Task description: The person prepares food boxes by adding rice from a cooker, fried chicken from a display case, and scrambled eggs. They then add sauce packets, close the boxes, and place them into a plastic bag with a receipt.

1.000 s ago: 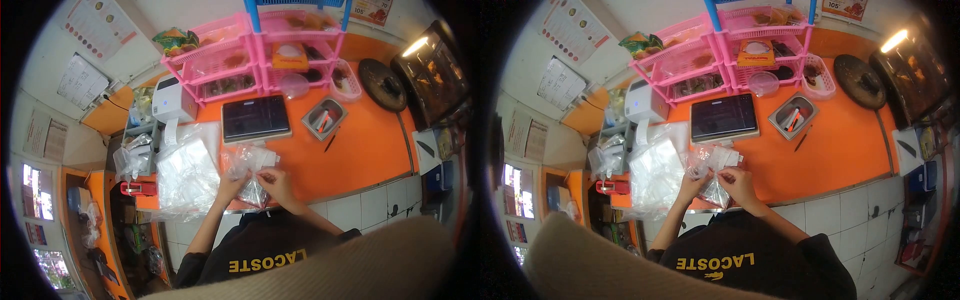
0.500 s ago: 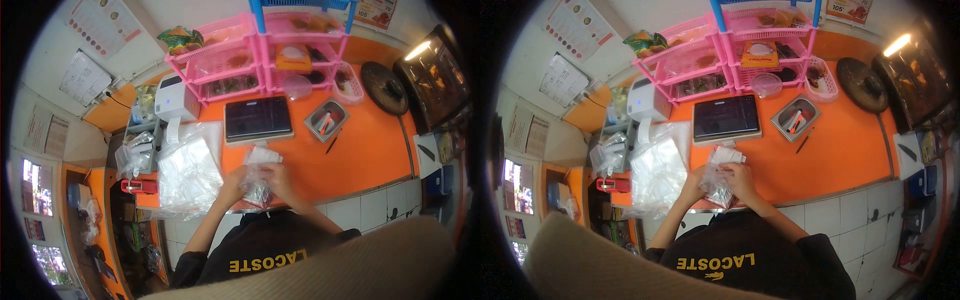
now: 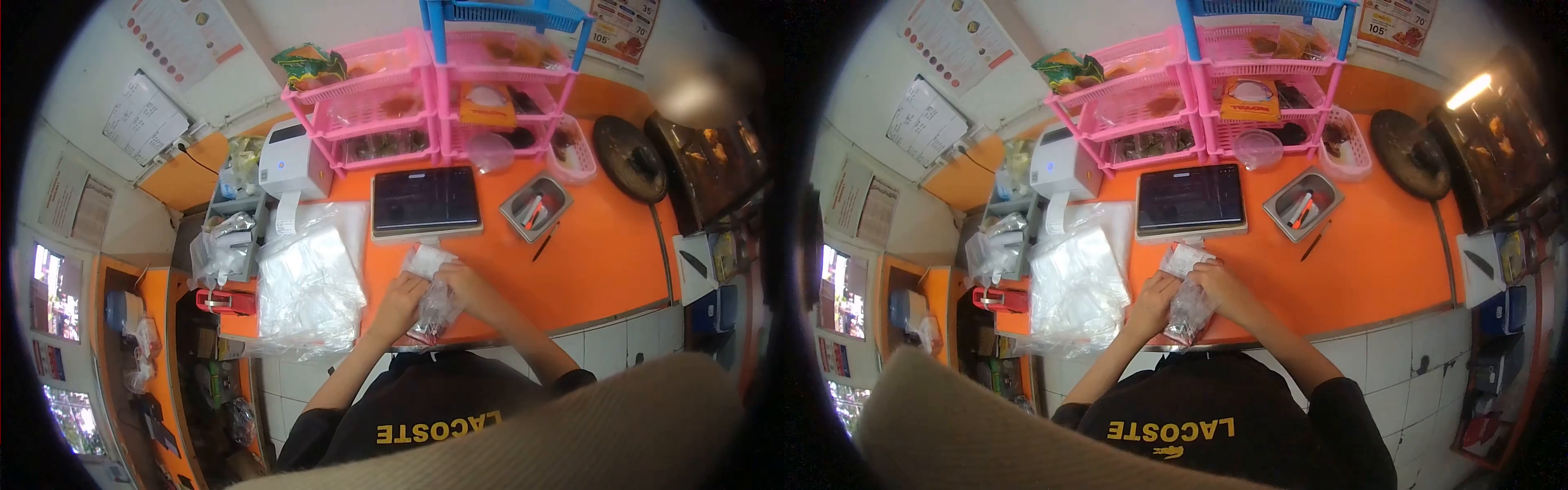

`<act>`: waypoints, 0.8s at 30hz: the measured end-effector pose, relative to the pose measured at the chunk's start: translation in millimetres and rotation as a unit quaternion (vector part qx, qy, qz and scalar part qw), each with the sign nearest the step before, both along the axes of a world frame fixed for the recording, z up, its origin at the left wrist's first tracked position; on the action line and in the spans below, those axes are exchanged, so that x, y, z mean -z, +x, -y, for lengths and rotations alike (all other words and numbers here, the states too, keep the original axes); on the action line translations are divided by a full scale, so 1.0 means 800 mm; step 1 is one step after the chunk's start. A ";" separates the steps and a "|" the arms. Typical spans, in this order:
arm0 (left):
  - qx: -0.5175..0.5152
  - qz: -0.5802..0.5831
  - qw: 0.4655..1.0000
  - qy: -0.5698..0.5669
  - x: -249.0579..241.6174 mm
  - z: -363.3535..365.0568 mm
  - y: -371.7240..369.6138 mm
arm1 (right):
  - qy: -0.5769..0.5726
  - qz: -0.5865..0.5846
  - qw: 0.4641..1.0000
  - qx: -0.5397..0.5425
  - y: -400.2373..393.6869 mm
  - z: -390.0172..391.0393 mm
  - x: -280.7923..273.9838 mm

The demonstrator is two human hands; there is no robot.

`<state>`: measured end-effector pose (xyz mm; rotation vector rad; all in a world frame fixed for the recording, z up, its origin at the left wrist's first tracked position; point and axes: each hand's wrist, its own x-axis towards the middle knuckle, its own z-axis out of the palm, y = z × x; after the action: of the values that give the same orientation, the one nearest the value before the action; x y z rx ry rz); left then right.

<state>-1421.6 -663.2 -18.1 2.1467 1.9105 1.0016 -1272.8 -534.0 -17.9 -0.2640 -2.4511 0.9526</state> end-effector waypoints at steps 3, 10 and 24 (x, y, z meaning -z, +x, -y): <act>-0.001 0.020 1.000 -0.010 0.003 0.000 -0.003 | -0.062 0.010 0.998 -0.021 0.003 -0.007 -0.004; -0.001 0.065 0.998 -0.016 0.005 0.015 -0.021 | -0.163 0.069 0.983 0.039 0.008 -0.014 -0.023; -0.251 0.234 0.939 -0.019 -0.006 0.148 -0.026 | 0.284 0.124 0.946 -0.096 -0.058 0.010 -0.008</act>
<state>-1442.1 -781.4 -13.0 1.2442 2.2174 1.3829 -1319.3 -542.2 -11.3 0.0623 -2.8969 0.2542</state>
